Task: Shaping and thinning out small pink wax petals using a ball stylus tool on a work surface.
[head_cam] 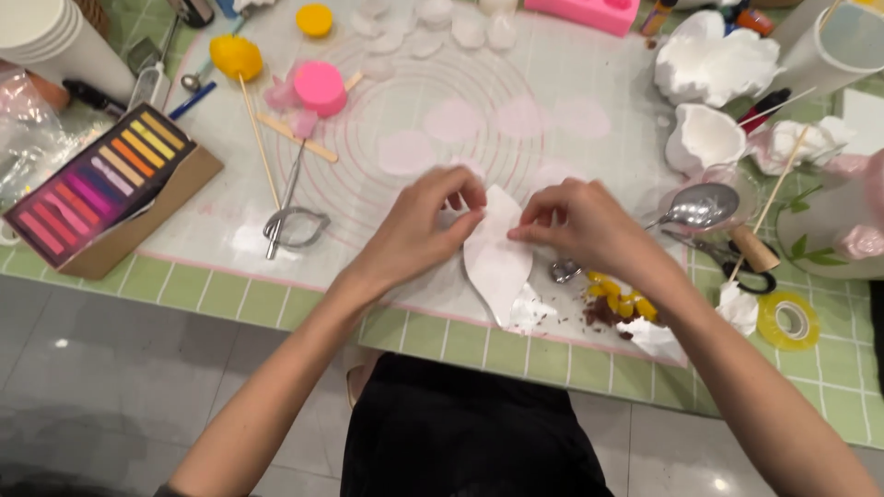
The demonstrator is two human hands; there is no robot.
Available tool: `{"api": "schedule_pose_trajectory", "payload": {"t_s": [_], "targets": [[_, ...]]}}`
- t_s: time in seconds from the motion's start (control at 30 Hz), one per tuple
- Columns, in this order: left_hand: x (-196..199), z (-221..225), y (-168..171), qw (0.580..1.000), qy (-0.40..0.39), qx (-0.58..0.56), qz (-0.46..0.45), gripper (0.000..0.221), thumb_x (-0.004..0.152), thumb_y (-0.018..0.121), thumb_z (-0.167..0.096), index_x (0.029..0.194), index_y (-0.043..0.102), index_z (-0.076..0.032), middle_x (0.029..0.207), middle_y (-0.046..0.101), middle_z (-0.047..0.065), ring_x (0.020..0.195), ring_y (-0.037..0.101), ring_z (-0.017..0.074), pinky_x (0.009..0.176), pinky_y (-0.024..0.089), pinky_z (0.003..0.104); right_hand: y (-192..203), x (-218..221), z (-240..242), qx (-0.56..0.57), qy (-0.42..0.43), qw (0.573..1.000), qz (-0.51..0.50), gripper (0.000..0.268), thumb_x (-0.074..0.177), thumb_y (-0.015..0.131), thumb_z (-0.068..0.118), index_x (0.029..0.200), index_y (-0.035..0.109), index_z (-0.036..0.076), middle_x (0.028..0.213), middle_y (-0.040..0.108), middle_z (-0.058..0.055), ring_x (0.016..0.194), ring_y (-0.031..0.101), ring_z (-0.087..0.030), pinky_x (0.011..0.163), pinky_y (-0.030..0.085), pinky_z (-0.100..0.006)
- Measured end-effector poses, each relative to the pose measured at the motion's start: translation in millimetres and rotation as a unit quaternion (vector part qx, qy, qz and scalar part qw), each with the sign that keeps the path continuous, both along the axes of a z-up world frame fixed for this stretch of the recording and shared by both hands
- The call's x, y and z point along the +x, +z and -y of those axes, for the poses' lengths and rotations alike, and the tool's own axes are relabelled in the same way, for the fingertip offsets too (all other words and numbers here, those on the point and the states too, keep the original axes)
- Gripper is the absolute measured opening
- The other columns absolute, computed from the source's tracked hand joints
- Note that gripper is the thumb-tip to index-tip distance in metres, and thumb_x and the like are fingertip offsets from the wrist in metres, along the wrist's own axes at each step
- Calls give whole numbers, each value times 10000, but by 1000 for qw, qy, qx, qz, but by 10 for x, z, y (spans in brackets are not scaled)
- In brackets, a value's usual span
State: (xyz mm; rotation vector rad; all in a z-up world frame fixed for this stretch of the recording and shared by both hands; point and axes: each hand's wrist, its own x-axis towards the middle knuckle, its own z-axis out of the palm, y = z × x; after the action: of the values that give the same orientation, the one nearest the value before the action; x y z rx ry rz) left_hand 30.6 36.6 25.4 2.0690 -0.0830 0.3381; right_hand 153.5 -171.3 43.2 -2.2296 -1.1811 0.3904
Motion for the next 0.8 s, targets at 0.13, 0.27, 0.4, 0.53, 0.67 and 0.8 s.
{"api": "schedule_pose_trajectory", "payload": {"t_s": [0.13, 0.27, 0.4, 0.53, 0.67, 0.8], "targets": [[229, 51, 94, 980, -6, 135, -149, 273, 780, 857, -241, 830, 673, -44, 768, 705, 101, 775, 701, 272, 688, 520, 421, 83, 18, -119, -139, -58, 988, -44, 319, 791, 864, 325, 769, 763, 23, 639, 698, -101, 583, 619, -211, 580, 477, -373], [455, 124, -45, 946, -29, 257, -194, 337, 619, 935, -268, 722, 705, -45, 759, 722, 120, 816, 720, 295, 680, 528, 425, 57, 79, -227, -238, -53, 970, -21, 383, 735, 886, 414, 734, 776, 47, 644, 696, -109, 642, 640, -241, 625, 487, -395], [669, 298, -54, 914, -1, 348, -208, 366, 534, 954, -194, 768, 703, -67, 784, 735, 123, 831, 737, 306, 647, 543, 442, -22, 196, -361, -315, -37, 948, 25, 454, 639, 915, 530, 764, 787, 113, 739, 741, -64, 789, 700, -236, 698, 529, -389], [774, 364, -84, 897, 2, 365, -248, 298, 543, 943, -178, 741, 741, -85, 813, 733, 111, 850, 738, 300, 668, 546, 434, -100, 265, -426, -350, -32, 935, 42, 460, 620, 922, 545, 816, 784, 153, 817, 745, -33, 863, 714, -248, 740, 538, -387], [724, 301, -244, 911, 18, 346, -223, 375, 525, 951, -211, 780, 711, -78, 786, 739, 105, 815, 739, 304, 635, 553, 443, -116, 260, -407, -346, -15, 937, 42, 456, 644, 911, 534, 813, 780, 131, 799, 751, -32, 846, 710, -237, 724, 542, -403], [672, 9, -120, 931, -51, 229, -278, 275, 645, 888, -311, 753, 739, -107, 726, 763, 76, 808, 759, 269, 687, 550, 431, -163, 434, -299, -293, 44, 955, -31, 441, 731, 862, 513, 782, 775, 84, 707, 728, -107, 701, 689, -250, 658, 521, -392]]}}
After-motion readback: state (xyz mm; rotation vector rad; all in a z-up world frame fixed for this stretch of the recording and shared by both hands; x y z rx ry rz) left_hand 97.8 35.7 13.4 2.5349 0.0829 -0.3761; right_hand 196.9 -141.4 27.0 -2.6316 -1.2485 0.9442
